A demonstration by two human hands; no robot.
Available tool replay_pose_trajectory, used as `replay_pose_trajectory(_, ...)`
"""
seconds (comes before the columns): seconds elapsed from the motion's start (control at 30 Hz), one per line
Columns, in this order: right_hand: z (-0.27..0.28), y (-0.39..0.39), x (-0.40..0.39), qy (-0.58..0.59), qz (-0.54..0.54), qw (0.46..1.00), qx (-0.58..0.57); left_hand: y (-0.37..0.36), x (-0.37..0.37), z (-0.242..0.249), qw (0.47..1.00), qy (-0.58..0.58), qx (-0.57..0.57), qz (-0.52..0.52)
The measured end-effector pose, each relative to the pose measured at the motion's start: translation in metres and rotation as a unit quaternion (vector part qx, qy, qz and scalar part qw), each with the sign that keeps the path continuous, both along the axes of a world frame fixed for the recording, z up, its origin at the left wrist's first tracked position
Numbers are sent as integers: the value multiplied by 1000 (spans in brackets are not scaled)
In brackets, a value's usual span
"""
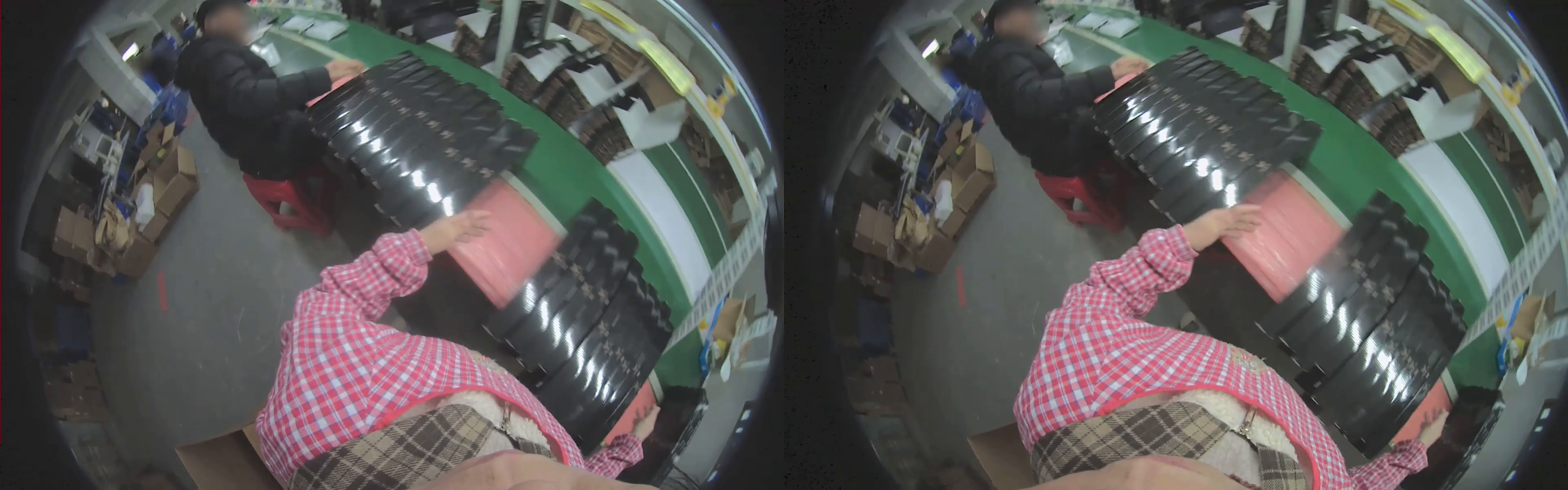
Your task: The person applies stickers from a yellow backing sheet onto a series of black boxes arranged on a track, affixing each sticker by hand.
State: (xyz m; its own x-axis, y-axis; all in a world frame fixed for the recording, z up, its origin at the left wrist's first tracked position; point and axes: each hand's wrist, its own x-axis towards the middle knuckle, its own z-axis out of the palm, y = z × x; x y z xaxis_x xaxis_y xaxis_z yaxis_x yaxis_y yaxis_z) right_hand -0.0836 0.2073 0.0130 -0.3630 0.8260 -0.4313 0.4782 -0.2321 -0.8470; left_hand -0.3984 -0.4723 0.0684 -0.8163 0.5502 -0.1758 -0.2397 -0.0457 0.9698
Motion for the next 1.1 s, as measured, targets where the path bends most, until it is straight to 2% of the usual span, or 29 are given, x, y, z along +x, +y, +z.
replay_pose_trajectory(0.03, 34, -39, -20, -13, -15, 998, 62, -31, -5, 0, 1000, 10, 26, 13)
replay_pose_trajectory(0.1, 102, -127, -72, 24, 24, 979, 203, -89, 1, -2, 995, 9, 17, 98)
replay_pose_trajectory(0.23, 169, -283, -182, 72, 146, 941, 296, -179, -5, 35, 968, 35, -59, 240)
replay_pose_trajectory(0.3, 164, -323, -220, 157, 279, 899, 298, -207, -11, 38, 945, 75, -77, 310)
replay_pose_trajectory(0.4, 152, -404, -258, 207, 376, 870, 244, -243, -25, 38, 915, 126, -85, 374)
replay_pose_trajectory(0.5, 117, -459, -271, 189, 454, 857, 152, -266, -31, 54, 887, 135, -146, 416)
replay_pose_trajectory(0.63, 56, -509, -278, 193, 504, 840, 65, -300, -68, 70, 866, 144, -285, 385)
replay_pose_trajectory(0.73, 28, -528, -292, 166, 479, 862, 7, -323, -125, 64, 821, 204, -383, 372)
replay_pose_trajectory(0.8, 14, -542, -309, 120, 441, 890, -5, -340, -179, 66, 815, 145, -448, 338)
replay_pose_trajectory(0.87, -6, -550, -325, 94, 416, 904, -8, -391, -218, 34, 801, 142, -487, 318)
replay_pose_trajectory(0.9, -20, -563, -318, 72, 369, 926, -10, -411, -274, 7, 800, 166, -507, 275)
replay_pose_trajectory(0.93, -21, -568, -328, 65, 338, 939, -4, -412, -304, 11, 802, 187, -508, 252)
replay_pose_trajectory(0.97, -21, -576, -345, 58, 329, 942, -26, -401, -321, 36, 762, 130, -569, 280)
replay_pose_trajectory(1.0, -21, -587, -335, 32, 285, 956, -55, -375, -350, 46, 726, 81, -629, 267)
replay_pose_trajectory(1.03, -23, -593, -338, 23, 266, 961, -68, -364, -348, 65, 702, 59, -658, 266)
replay_pose_trajectory(1.1, -32, -617, -338, 6, 237, 967, -97, -329, -349, 105, 640, 85, -748, 154)
